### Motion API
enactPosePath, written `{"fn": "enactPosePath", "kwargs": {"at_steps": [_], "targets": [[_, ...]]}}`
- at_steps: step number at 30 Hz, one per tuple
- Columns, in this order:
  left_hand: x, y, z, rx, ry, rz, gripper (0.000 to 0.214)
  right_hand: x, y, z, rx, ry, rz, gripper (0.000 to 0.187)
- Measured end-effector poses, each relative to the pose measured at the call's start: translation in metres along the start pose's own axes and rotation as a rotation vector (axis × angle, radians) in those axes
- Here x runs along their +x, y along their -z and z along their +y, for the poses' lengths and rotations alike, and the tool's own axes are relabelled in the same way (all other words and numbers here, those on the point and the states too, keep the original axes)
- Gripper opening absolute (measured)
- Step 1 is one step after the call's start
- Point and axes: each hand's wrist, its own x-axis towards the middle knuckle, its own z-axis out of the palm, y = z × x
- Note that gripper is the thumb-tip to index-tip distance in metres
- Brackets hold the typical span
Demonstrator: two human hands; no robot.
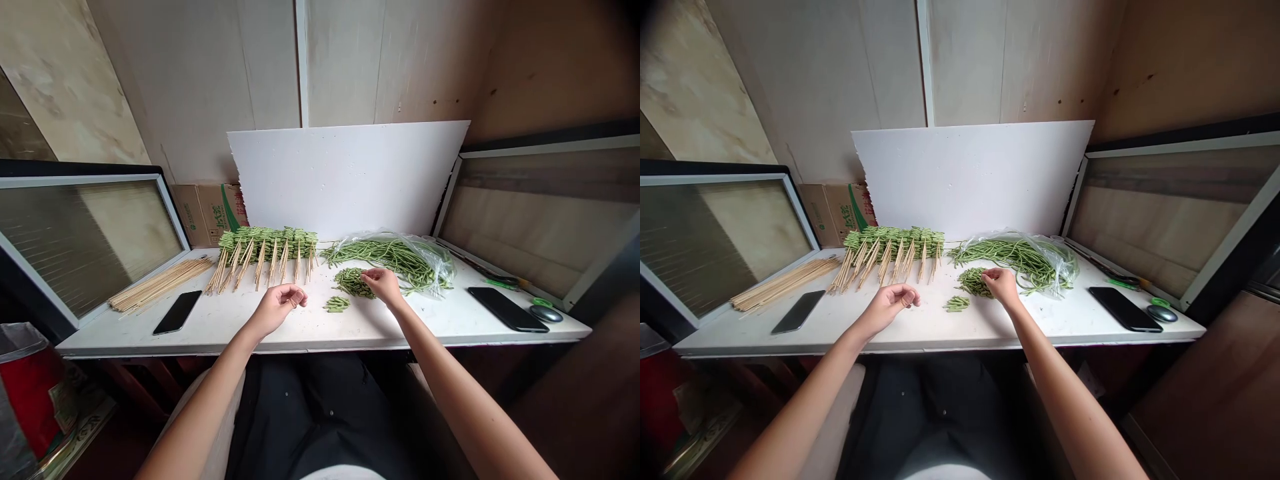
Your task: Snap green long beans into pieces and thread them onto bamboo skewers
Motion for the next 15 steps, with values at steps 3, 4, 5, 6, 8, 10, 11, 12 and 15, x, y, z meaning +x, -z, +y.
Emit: {"fn": "enactPosePath", "kwargs": {"at_steps": [3,4,5,6,8,10,11,12,15], "targets": [[0.002,0.0,-0.006,0.059,0.017,0.009,0.04,0.004,0.0,0.01,-0.046,-0.045,0.034,0.023],[0.002,0.0,-0.008,0.066,0.019,0.006,0.04,0.006,0.0,0.012,-0.055,-0.057,0.039,0.023],[0.003,0.0,-0.01,0.065,0.023,-0.004,0.04,0.007,0.001,0.014,-0.063,-0.066,0.043,0.024],[0.003,0.0,-0.011,0.059,0.028,-0.02,0.04,0.009,0.001,0.016,-0.068,-0.073,0.046,0.025],[0.003,0.001,-0.013,0.044,0.039,-0.056,0.041,0.01,0.001,0.018,-0.074,-0.082,0.052,0.027],[0.003,0.001,-0.016,0.036,0.05,-0.079,0.041,0.01,0.0,0.018,-0.077,-0.09,0.06,0.029],[0.003,0.0,-0.017,0.035,0.055,-0.085,0.041,0.009,-0.001,0.018,-0.08,-0.096,0.071,0.03],[0.004,0.0,-0.019,0.036,0.061,-0.088,0.041,0.008,-0.001,0.017,-0.086,-0.101,0.086,0.032],[0.005,-0.001,-0.026,0.046,0.067,-0.067,0.041,0.005,0.001,0.011,-0.104,-0.112,0.171,0.039]]}}
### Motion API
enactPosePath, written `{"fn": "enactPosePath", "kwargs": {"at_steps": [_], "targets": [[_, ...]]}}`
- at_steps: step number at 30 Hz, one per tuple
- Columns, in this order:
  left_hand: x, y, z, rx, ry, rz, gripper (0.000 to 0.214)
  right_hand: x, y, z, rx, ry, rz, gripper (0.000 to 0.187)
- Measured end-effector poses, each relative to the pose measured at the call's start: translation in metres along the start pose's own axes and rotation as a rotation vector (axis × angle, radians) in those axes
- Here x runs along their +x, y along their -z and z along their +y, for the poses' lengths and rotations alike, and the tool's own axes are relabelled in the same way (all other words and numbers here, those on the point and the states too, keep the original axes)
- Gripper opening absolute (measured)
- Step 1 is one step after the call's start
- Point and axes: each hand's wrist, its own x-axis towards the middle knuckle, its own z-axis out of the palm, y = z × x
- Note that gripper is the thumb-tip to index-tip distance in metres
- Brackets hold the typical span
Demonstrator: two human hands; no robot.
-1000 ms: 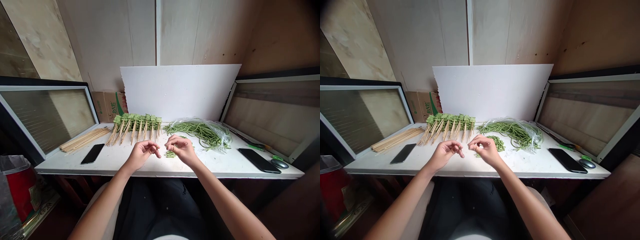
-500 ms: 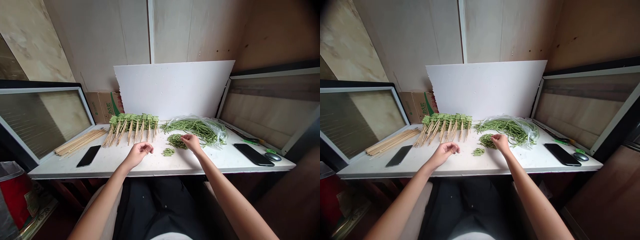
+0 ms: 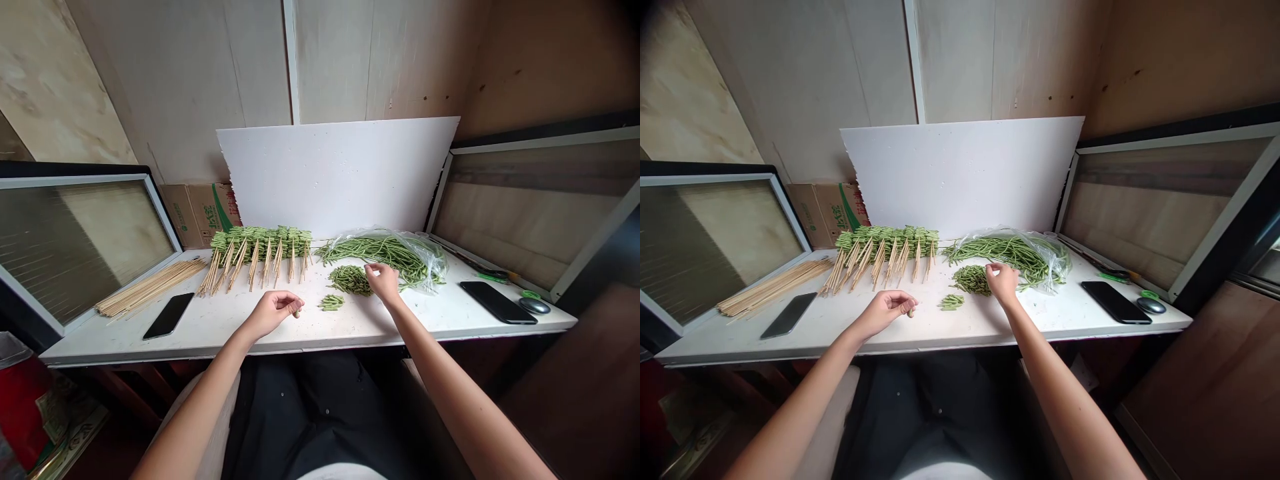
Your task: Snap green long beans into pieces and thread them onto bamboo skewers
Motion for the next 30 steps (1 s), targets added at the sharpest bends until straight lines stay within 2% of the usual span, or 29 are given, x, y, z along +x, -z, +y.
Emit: {"fn": "enactPosePath", "kwargs": {"at_steps": [3,6,9,12,14,15,17,20,25,27,28,30], "targets": [[0.003,-0.001,-0.006,0.03,-0.02,0.053,0.039,-0.002,0.007,-0.009,0.079,0.057,0.096,0.039],[0.005,-0.001,-0.009,0.037,-0.026,0.089,0.037,-0.007,0.013,-0.029,0.258,0.162,0.057,0.034],[0.007,-0.002,-0.012,-0.048,-0.011,0.102,0.039,-0.025,0.015,-0.059,0.399,0.249,-0.177,0.034],[0.008,-0.002,-0.015,-0.122,-0.029,0.122,0.04,-0.054,0.01,-0.09,0.436,0.369,-0.581,0.039],[0.01,-0.002,-0.016,-0.158,-0.039,0.156,0.04,-0.073,0.004,-0.105,0.393,0.459,-0.728,0.04],[0.01,-0.002,-0.016,-0.171,-0.037,0.17,0.04,-0.081,0.0,-0.11,0.38,0.49,-0.762,0.039],[0.01,-0.002,-0.015,-0.192,-0.026,0.206,0.039,-0.092,-0.008,-0.117,0.359,0.533,-0.762,0.037],[0.01,-0.003,-0.014,-0.213,-0.005,0.228,0.039,-0.099,-0.016,-0.121,0.335,0.554,-0.693,0.036],[0.011,0.002,-0.014,-0.194,-0.017,0.181,0.041,-0.097,-0.017,-0.113,0.271,0.585,-0.645,0.038],[0.011,0.017,-0.015,-0.068,-0.051,0.229,0.04,-0.096,-0.015,-0.102,0.265,0.625,-0.585,0.039],[0.01,0.03,-0.016,0.046,-0.082,0.296,0.038,-0.096,-0.013,-0.095,0.263,0.641,-0.547,0.039],[0.005,0.065,-0.019,0.318,-0.129,0.446,0.031,-0.098,-0.008,-0.079,0.238,0.662,-0.462,0.04]]}}
